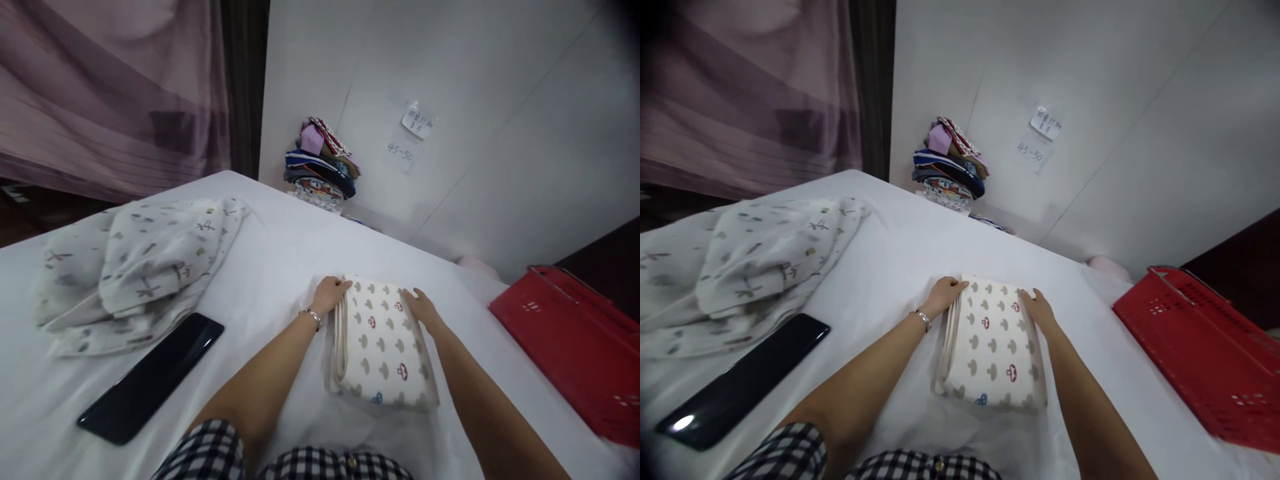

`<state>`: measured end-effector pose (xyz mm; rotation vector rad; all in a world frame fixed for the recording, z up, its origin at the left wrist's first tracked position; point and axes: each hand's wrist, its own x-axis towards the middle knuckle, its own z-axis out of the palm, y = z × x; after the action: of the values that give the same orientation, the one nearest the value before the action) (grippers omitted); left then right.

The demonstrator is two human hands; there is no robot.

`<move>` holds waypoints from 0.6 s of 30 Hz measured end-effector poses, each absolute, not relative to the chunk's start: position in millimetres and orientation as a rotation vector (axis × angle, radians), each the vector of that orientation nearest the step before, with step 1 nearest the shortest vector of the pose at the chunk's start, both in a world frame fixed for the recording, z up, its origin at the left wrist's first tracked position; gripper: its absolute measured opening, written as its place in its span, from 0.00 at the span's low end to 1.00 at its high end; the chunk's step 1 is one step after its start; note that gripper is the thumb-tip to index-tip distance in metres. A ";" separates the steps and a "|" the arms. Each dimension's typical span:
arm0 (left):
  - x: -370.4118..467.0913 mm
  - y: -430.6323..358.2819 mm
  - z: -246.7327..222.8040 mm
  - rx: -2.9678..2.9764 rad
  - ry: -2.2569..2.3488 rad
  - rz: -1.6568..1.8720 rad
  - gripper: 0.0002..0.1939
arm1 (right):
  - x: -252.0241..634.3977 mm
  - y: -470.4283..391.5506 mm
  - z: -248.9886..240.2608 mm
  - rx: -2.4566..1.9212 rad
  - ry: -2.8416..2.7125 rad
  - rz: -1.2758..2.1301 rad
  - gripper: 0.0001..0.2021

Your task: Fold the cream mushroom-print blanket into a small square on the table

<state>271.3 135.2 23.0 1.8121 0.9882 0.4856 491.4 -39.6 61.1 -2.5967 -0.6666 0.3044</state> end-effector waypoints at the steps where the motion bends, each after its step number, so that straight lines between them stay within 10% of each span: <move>1: 271.0 134.2 24.0 1.806 0.982 0.491 0.20 | 494.4 -40.3 56.8 -2.582 -0.609 0.380 0.38; 18: 272.8 132.2 20.3 1.922 0.970 0.512 0.21 | 478.5 -49.6 40.2 -2.566 -0.903 0.148 0.33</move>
<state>272.8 132.2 20.3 1.9220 0.9703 0.5124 478.5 -49.6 40.2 -2.5659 -0.9030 0.1483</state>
